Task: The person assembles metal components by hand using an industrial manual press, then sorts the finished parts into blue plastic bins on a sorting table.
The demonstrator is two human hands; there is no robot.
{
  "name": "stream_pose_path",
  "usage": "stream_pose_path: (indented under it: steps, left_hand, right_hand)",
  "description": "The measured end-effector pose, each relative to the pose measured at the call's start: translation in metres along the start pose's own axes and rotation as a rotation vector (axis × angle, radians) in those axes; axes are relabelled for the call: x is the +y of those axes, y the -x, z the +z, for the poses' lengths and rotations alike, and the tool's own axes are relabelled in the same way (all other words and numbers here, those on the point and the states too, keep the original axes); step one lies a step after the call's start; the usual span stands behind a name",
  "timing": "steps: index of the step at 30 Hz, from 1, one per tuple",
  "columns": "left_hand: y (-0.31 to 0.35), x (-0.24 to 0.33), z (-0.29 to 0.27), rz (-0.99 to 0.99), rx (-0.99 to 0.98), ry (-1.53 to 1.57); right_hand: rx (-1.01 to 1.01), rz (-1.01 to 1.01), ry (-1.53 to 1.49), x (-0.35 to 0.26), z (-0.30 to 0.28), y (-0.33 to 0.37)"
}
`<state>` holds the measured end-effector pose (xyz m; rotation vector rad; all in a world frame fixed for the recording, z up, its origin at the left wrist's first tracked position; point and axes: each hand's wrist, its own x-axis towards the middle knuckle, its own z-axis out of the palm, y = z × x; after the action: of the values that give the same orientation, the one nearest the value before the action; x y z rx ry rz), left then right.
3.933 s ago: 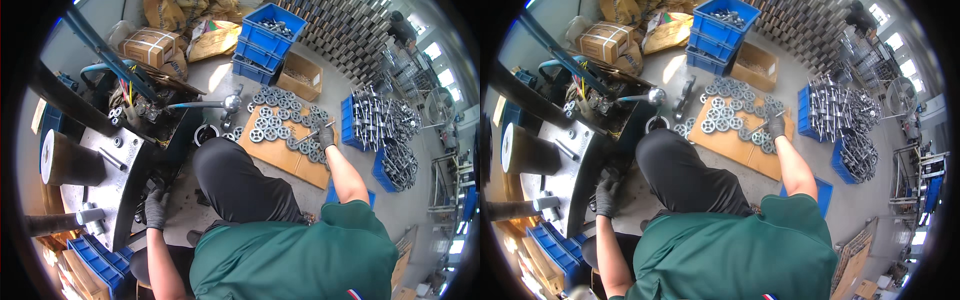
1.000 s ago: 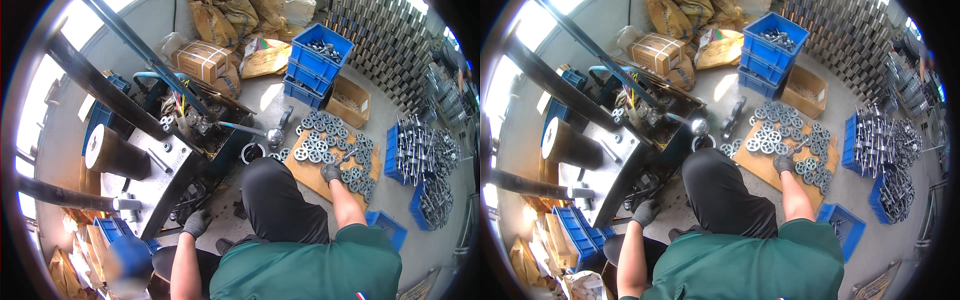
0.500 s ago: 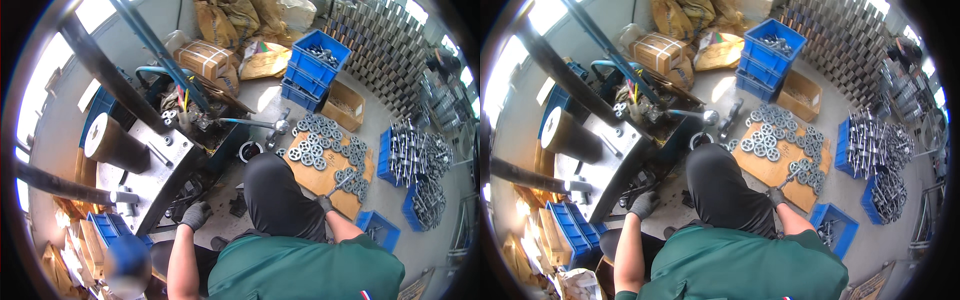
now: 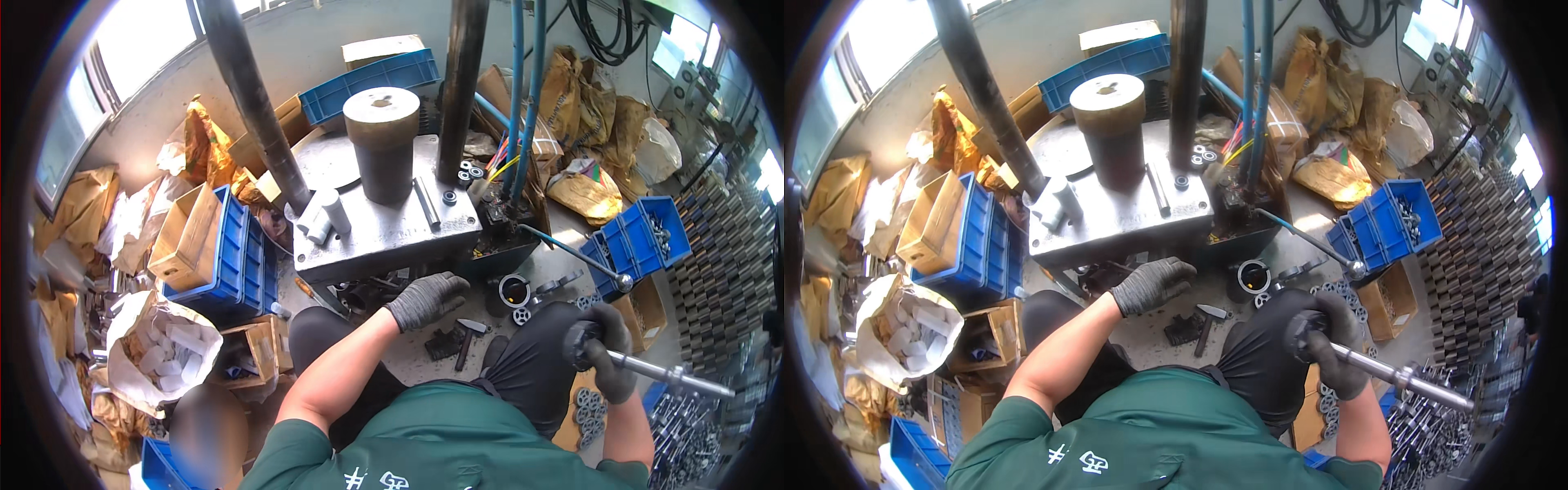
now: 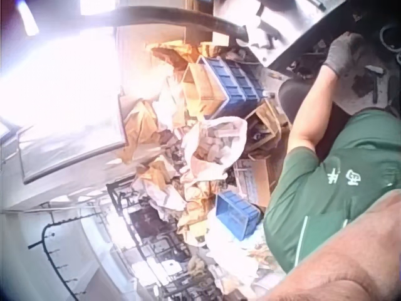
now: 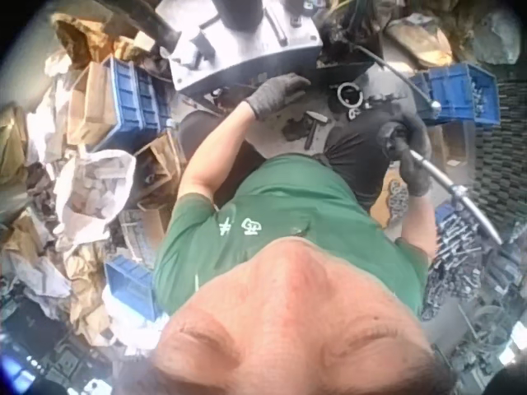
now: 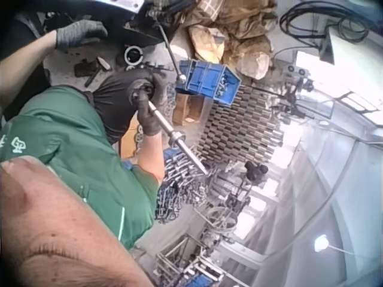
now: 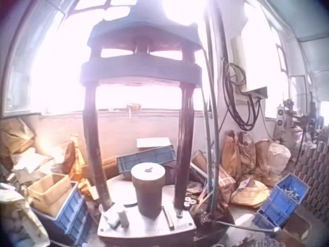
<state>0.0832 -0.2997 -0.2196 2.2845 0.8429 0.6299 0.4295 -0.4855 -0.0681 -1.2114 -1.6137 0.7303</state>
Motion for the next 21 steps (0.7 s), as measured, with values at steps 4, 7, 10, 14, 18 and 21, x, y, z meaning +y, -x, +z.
stream_pose_path:
  steps: [4,7,10,14,18,21]
  left_hand:
    - [0.006,0.022,-0.01,0.017,0.132,0.41]
    - [0.007,0.027,-0.009,0.004,0.115,0.725]
    - [0.004,0.023,-0.001,-0.008,0.159,0.602]
    - [0.004,0.007,0.0,-0.265,0.414,1.091]
    - [-0.002,-0.008,-0.009,-0.202,0.664,1.204]
    - [-0.003,-0.015,-0.016,-0.251,0.684,1.14]
  right_hand:
    - [-0.365,0.185,-0.039,0.025,0.078,-0.077]
    - [-0.453,0.088,0.251,0.067,0.137,-0.122]
    - [-0.529,0.117,-0.092,0.096,0.163,-0.143]
    - [-0.402,0.433,-0.655,0.113,0.165,-0.155]
    - [-0.274,0.564,-0.502,0.121,0.163,-0.16]
    - [-0.309,0.606,-0.5,0.126,0.175,-0.159]
